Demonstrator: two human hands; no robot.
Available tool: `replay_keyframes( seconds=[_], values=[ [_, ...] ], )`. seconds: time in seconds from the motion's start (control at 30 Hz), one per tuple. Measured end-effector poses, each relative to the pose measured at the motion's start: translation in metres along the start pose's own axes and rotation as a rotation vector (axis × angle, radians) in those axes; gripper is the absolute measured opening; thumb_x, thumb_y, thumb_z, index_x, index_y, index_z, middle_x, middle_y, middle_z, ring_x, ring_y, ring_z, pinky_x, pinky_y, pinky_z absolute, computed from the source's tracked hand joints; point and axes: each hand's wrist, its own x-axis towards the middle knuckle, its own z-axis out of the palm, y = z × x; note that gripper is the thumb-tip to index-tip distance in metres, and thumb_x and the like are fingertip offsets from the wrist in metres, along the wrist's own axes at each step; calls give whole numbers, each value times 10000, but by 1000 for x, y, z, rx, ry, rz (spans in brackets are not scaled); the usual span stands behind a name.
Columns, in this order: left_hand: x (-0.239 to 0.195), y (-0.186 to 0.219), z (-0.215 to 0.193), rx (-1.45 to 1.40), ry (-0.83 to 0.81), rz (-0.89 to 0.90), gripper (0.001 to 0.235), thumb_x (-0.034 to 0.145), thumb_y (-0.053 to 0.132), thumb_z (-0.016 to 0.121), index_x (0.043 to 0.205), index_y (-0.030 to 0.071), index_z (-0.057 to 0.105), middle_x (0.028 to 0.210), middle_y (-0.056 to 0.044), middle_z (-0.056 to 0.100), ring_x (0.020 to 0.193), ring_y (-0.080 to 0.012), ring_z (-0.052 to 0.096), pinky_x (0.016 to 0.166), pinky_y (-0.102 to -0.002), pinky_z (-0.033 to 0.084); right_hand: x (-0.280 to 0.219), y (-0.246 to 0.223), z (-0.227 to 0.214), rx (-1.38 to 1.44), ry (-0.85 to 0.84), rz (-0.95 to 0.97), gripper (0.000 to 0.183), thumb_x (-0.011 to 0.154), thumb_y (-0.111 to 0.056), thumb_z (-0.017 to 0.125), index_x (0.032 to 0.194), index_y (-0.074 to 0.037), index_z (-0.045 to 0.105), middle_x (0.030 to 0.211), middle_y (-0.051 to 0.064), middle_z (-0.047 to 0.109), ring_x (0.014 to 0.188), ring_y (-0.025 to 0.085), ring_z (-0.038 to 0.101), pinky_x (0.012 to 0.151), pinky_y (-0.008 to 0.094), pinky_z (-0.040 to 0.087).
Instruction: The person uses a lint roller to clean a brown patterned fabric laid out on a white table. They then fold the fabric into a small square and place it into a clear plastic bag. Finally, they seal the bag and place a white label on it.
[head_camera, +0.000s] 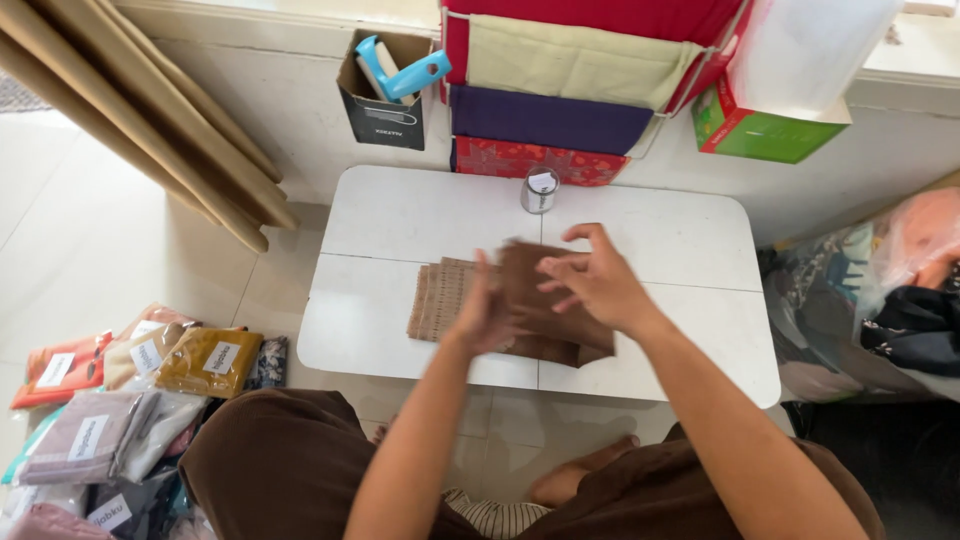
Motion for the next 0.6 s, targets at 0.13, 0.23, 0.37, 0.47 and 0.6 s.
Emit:
replay_keyframes(
  seconds=[0.13, 0.23, 0.37, 0.47, 0.6],
  values=[
    [0, 3, -59, 185, 206, 60, 1346, 718, 944, 493, 1651, 63, 88, 1665, -343, 65, 1505, -560, 150, 1168, -706, 233, 14, 27, -1, 13, 50, -133, 449, 1008, -268, 621, 1325, -97, 353, 1062, 261, 729, 900, 344, 758, 625, 358, 630],
    [17, 3, -89, 697, 412, 10, 1102, 744, 607, 844, 1560, 14, 399, 1578, -289, 408, 1487, -487, 322, 1174, -685, 265, 28, 63, -12, -497, 249, -199, 453, 989, -455, 665, 1259, -126, 509, 1129, 140, 753, 1081, 304, 717, 892, 429, 598],
    [39, -2, -155, 1121, 515, 49, 613, 971, 490, 641, 1439, 98, 584, 1376, -199, 641, 1319, -404, 573, 1082, -574, 475, 32, 103, -3, -907, 139, -265, 545, 1018, -550, 514, 1424, -186, 501, 1457, 107, 574, 1396, 302, 498, 1198, 487, 359],
    [42, -11, -194, 1299, 620, 118, 523, 975, 480, 619, 1338, 105, 653, 1249, -208, 708, 1199, -419, 655, 992, -564, 546, 22, 117, 21, -1131, 27, -317, 657, 1016, -629, 435, 1517, -203, 429, 1579, 138, 421, 1480, 345, 366, 1255, 528, 229],
    [48, -28, -212, 1387, 790, 138, 421, 1038, 464, 510, 1311, 162, 614, 1161, -179, 743, 1085, -383, 719, 892, -533, 597, 13, 137, 34, -1462, -106, -419, 670, 1039, -626, 336, 1603, -265, 301, 1687, 126, 218, 1541, 362, 202, 1268, 543, 120]
  ],
)
